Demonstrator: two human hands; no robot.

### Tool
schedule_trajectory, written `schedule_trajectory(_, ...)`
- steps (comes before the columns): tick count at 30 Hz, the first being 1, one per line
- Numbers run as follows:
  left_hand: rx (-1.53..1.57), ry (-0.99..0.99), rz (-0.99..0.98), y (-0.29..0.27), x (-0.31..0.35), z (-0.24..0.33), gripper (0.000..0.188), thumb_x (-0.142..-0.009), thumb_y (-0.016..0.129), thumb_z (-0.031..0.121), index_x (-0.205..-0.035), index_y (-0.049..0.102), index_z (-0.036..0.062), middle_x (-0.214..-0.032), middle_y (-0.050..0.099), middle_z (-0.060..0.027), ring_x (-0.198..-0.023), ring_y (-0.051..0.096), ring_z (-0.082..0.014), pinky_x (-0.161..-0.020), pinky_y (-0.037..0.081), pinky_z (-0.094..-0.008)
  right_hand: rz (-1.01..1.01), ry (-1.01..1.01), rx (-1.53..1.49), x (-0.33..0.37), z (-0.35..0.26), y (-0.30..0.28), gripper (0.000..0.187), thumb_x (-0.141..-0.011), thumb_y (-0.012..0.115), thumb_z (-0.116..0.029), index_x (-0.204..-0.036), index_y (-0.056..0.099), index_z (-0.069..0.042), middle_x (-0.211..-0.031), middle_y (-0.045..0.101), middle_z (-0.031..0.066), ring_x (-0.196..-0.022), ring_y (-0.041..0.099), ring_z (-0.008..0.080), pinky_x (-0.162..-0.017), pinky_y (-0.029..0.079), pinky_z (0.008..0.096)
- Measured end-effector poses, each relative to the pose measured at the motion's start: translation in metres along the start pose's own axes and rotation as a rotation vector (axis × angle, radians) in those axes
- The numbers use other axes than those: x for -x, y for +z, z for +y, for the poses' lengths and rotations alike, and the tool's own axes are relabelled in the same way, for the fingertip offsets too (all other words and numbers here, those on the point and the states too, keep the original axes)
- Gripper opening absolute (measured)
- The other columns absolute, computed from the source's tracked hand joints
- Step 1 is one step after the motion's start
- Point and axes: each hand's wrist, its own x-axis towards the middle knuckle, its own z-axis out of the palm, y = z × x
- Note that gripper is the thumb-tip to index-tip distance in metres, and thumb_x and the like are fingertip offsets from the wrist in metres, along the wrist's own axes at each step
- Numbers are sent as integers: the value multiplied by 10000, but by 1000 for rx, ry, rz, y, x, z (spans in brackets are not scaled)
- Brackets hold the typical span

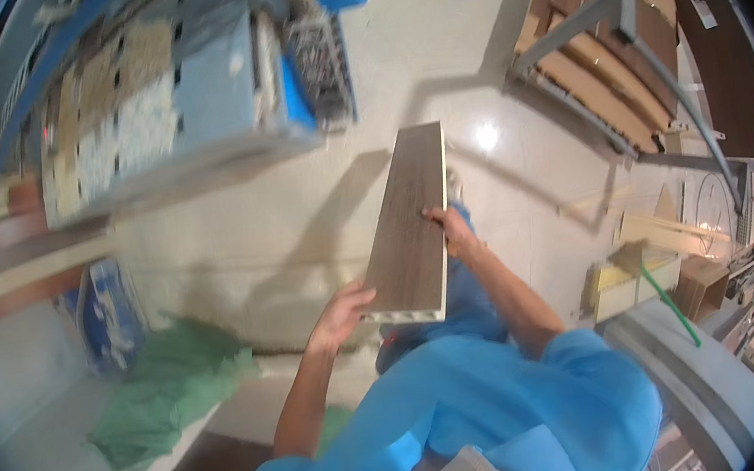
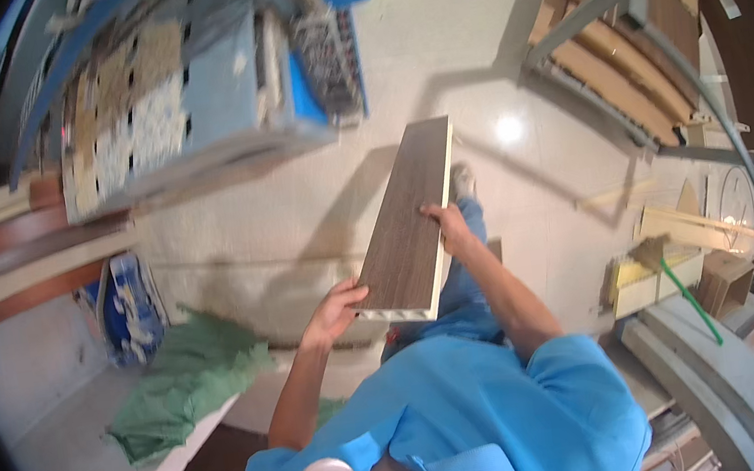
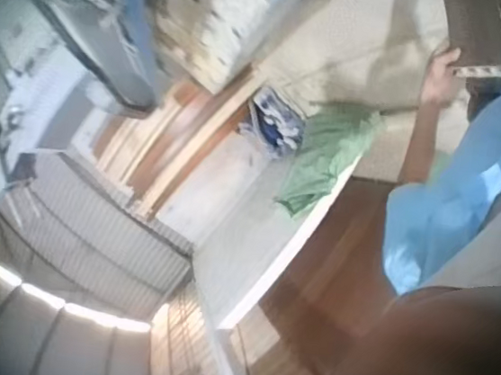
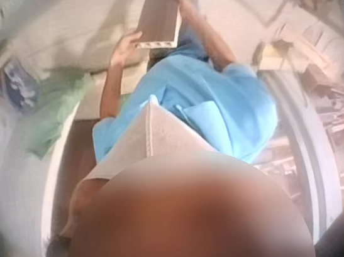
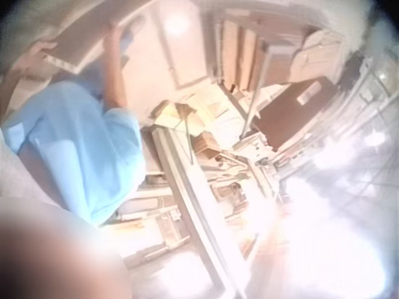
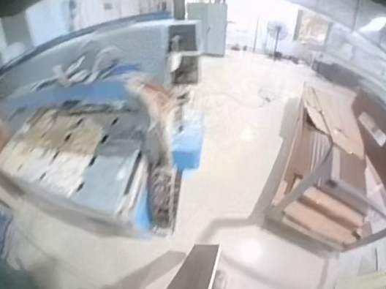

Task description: The person places a wooden board onto a CNC machine bed, secures it with masking tape, and then operates the machine's control panel. The person subsequently measures the board with a tape measure.

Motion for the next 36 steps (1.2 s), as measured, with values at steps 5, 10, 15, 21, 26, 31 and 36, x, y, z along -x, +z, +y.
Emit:
schedule_trajectory(5, -99, -11, 19, 88, -97, 112, 463, -975, 655, 220, -1389, 524, 60, -1292, 624, -38, -1197, 597, -157, -990, 482, -367, 264, -175, 72, -56, -163, -4, 329, -847, 661, 14, -1139, 548, 116, -925, 662, 147, -839, 681, 269, -702, 605, 440)
schedule_trajectory(10, -351, 189, 144, 156, -165, 238, 434, -1000, 635, 320, -1356, 539, 91, -1223, 629, -29, -1147, 601, -152, -969, 478, -351, 305, -381, 158, -70, -325, 39, 455, -801, 722, -66, -1145, 472, 95, -978, 641, 196, -857, 657, 269, -739, 562, 394)
schedule_trajectory(15, -372, 246, 141, 215, -259, 372, 427, -1040, 553, 409, -1309, 570, 78, -1202, 641, -36, -1086, 604, -149, -930, 472, -311, 244, -585, 60, -92, -472, 51, 400, -810, 727, -149, -1110, 560, 56, -1020, 658, 186, -866, 659, 262, -775, 553, 398)
schedule_trajectory(21, -292, 280, -105, 338, -411, 547, 838, -985, 506, 641, -1465, 383, -35, -1393, 548, -198, -1221, 582, -257, -1020, 479, -406, 26, -337, -248, -83, -665, 40, 419, -859, 691, -336, -1117, 645, -10, -999, 666, 138, -852, 644, 237, -763, 520, 368)
schedule_trajectory(26, -358, 332, -161, 472, -512, 691, 805, -975, 535, 643, -1390, 445, -41, -1212, 626, -162, -1044, 641, -227, -904, 517, -373, 159, -493, -375, -61, -763, 74, 477, -851, 690, -411, -1137, 665, -30, -946, 698, 125, -776, 656, 208, -720, 533, 341)
schedule_trajectory(31, -749, 509, -133, 576, -614, 809, 388, -1014, 591, 420, -979, 648, 38, -890, 659, -56, -768, 620, -140, -734, 514, -321, 170, -513, -348, -103, -885, 70, 476, -875, 690, -388, -1220, 640, -65, -1028, 693, 111, -794, 667, 179, -733, 546, 316)
schedule_trajectory(36, -689, 583, -71, 598, -699, 913, 302, -1033, 553, 262, -841, 644, 46, -719, 646, -41, -637, 605, -119, -589, 493, -296, 28, -454, -388, -183, -1013, 47, 453, -892, 652, -325, -1223, 635, -14, -1044, 722, 139, -821, 711, 221, -751, 571, 342)
